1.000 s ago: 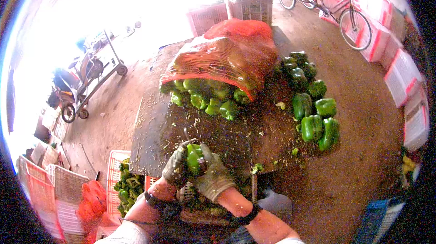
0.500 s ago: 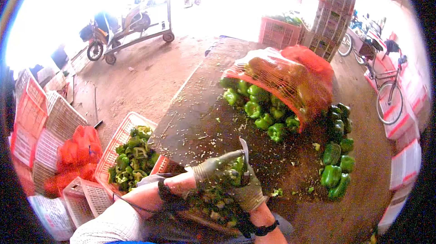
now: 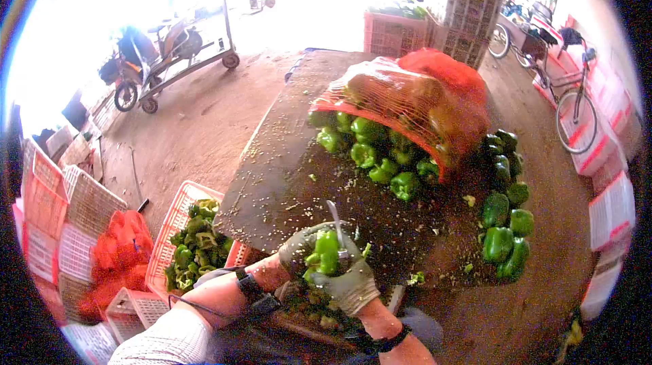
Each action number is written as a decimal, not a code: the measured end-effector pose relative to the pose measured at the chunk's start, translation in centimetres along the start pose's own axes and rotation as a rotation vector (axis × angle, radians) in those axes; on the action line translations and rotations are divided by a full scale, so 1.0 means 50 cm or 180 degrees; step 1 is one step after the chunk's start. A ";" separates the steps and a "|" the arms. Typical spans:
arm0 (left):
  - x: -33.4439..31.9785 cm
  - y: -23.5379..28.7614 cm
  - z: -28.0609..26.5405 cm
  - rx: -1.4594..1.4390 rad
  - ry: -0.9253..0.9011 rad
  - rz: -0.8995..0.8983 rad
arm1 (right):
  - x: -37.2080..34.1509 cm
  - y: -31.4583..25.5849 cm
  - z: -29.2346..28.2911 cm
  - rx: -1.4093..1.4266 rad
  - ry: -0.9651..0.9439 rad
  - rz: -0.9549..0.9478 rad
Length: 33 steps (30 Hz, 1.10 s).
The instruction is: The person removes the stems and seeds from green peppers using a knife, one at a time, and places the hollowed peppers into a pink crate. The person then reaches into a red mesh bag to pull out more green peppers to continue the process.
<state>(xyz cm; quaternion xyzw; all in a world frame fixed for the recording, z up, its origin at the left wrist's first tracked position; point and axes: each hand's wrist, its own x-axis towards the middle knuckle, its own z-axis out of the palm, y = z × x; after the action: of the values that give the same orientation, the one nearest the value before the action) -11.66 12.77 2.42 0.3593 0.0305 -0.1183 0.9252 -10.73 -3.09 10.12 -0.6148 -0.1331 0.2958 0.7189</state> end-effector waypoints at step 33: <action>-0.015 0.062 0.134 0.1709 -0.0261 -0.0986 | -0.027 0.016 -0.095 -0.0669 0.0344 -0.0442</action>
<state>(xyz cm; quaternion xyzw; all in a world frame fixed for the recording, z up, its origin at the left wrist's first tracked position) -11.86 10.63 9.54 0.5768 0.0152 -0.2760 0.7687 -9.37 -7.64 8.59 -0.6910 -0.1667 0.1961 0.6755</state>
